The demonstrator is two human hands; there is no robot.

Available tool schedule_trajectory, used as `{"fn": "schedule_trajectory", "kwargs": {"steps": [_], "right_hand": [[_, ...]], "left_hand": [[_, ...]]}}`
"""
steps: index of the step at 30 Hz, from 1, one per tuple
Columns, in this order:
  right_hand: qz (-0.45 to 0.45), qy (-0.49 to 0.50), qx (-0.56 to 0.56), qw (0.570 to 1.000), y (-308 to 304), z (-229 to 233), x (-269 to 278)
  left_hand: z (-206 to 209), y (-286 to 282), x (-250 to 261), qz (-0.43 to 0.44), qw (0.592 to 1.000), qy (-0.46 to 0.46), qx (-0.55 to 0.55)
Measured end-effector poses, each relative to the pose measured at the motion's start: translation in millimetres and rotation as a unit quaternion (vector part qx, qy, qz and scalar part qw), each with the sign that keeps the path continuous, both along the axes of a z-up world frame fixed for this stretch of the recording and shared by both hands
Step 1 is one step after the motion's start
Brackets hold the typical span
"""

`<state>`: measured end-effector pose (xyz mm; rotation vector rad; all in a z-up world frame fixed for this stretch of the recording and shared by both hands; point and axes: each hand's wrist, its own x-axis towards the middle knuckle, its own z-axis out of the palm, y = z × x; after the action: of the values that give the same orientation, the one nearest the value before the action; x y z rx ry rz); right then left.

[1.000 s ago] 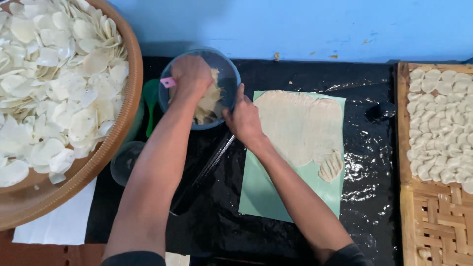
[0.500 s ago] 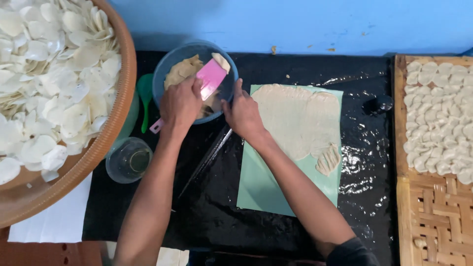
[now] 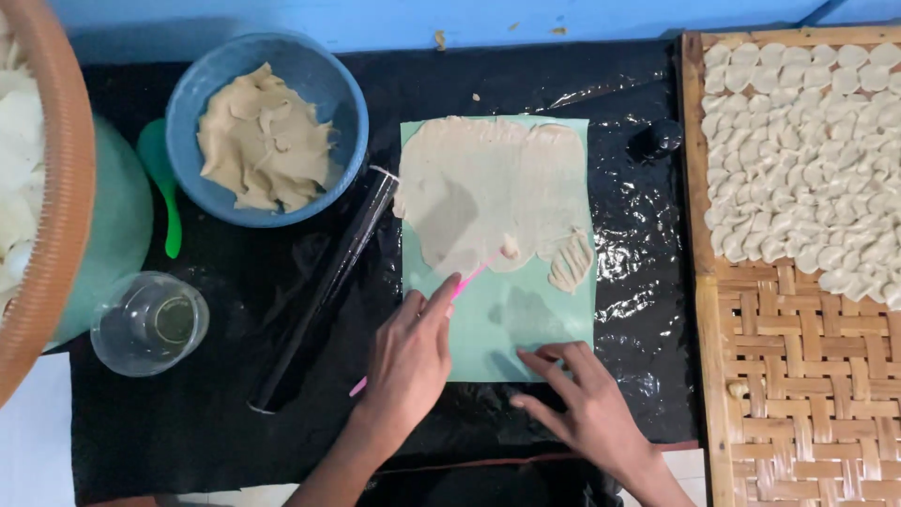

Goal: Spreading cracker dough on a plastic sheet, rolling it flat, and cutting circular shapes for drying.

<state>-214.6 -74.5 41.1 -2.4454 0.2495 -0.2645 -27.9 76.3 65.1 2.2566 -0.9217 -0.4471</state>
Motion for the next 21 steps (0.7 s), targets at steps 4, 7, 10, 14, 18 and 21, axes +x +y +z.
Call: {"fn": "schedule_trajectory", "kwargs": {"steps": [4, 7, 10, 14, 18, 21], "right_hand": [[-0.022, -0.023, -0.046, 0.998, 0.3, -17.0, -18.4], [-0.038, 0.004, -0.053, 0.998, -0.5, -30.8, -22.9], [-0.059, 0.003, -0.044, 0.997, -0.5, -36.9, -24.4], [-0.051, -0.012, -0.039, 0.998, -4.2, -38.2, -22.9], [-0.044, -0.01, -0.026, 0.999, -5.6, -37.1, -23.0], [-0.047, -0.004, -0.018, 0.999, -4.5, -39.8, -23.2]], "left_hand": [[-22.7, -10.0, -18.0, -0.044, 0.997, -0.006, 0.065], [-36.5, -15.1, -26.1, -0.085, 0.99, -0.064, 0.097], [-43.9, -18.2, -27.7, -0.095, 0.982, -0.121, 0.107], [-46.8, -25.8, -27.7, -0.122, 0.967, -0.155, 0.159], [-45.5, -30.6, -32.7, -0.147, 0.942, -0.198, 0.228], [-41.1, -29.9, -29.5, -0.161, 0.923, -0.215, 0.274]]}}
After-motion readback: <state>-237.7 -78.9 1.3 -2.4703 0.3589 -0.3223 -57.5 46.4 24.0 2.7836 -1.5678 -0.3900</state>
